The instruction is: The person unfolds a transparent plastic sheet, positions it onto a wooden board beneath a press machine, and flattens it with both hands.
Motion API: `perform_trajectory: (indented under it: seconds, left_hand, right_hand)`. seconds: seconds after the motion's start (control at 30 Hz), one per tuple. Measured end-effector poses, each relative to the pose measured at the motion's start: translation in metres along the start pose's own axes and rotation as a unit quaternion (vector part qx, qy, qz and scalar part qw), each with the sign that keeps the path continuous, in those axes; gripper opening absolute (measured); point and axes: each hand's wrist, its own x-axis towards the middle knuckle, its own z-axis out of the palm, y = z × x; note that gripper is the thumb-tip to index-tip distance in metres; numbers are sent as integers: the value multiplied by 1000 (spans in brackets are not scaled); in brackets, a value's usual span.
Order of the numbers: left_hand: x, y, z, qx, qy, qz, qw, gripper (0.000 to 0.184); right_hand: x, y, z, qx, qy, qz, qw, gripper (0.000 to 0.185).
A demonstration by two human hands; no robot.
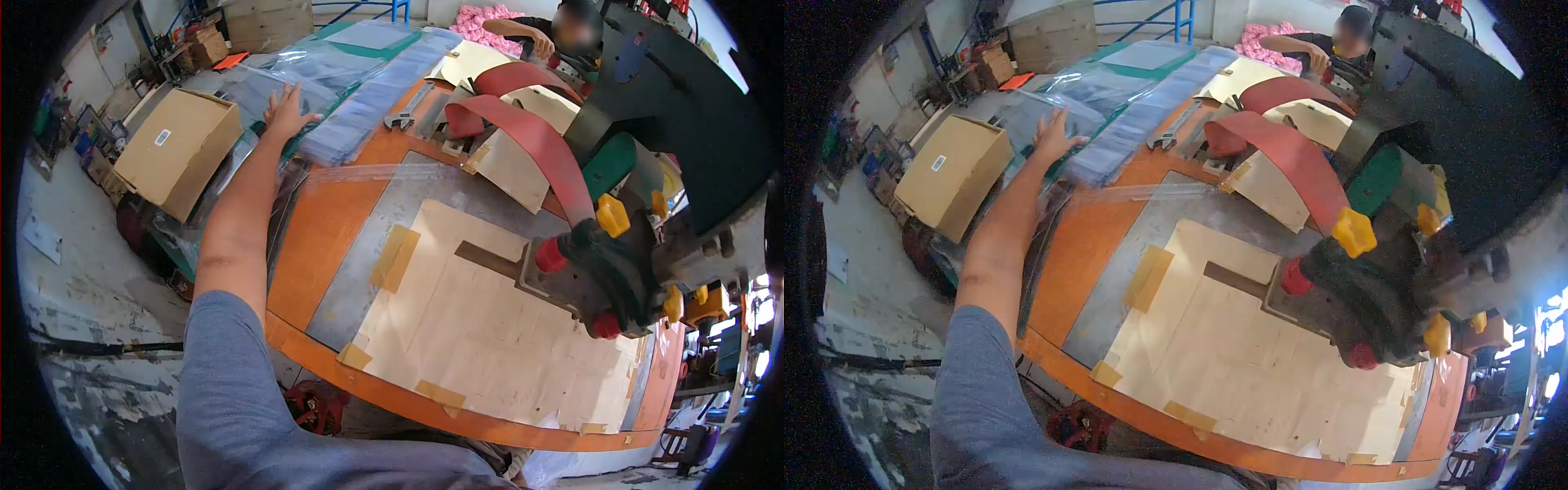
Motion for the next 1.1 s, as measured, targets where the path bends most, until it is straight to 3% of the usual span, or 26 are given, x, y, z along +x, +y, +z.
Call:
perform_trajectory:
  seconds: [0.07, 0.17, 0.27, 0.33, 0.47, 0.53, 0.57, 0.63, 0.77, 0.83, 0.93, 1.03, 1.1]
  left_hand:
    - [4, 2, -3, 24, -34, -6, 999, 101]
    - [4, 2, -7, 46, -63, -16, 997, 93]
    - [3, 5, -5, 45, -59, -13, 997, 79]
    - [6, 2, 13, 67, 45, 49, 996, 52]
    - [24, 8, 16, 85, 7, 44, 995, 43]
    - [26, 13, 6, -62, 45, -22, 997, 43]
    - [28, 15, -2, -61, 48, -19, 997, 43]
    - [37, 22, -20, -173, 149, -47, 973, 45]
    - [58, 39, -87, -186, 222, 16, 957, 41]
    - [63, 49, -122, -307, 313, 55, 897, 41]
    - [51, 64, -186, -370, 344, 68, 860, 40]
    - [21, 85, -243, -299, 388, 17, 872, 41]
    - [-10, 102, -279, -267, 405, 36, 874, 39]
  right_hand:
    - [3, -6, 5, -11, 8, 0, 1000, 35]
    - [3, -14, 13, -33, 12, 0, 999, 34]
    - [7, -19, 18, -51, 12, -1, 999, 34]
    - [8, -23, 22, -61, 9, -3, 998, 34]
    - [9, -30, 30, -79, 1, -13, 997, 34]
    - [10, -33, 32, -88, -5, -20, 996, 34]
    - [10, -34, 33, -91, -8, -24, 996, 33]
    - [10, -38, 34, -98, -14, -36, 994, 33]
    - [15, -47, 29, -117, -27, -66, 991, 33]
    - [17, -54, 25, -136, -34, -91, 986, 33]
    - [14, -72, 20, -180, -40, -149, 971, 33]
    - [10, -94, 9, -259, -43, -237, 935, 32]
    - [4, -107, 1, -324, -42, -306, 894, 32]
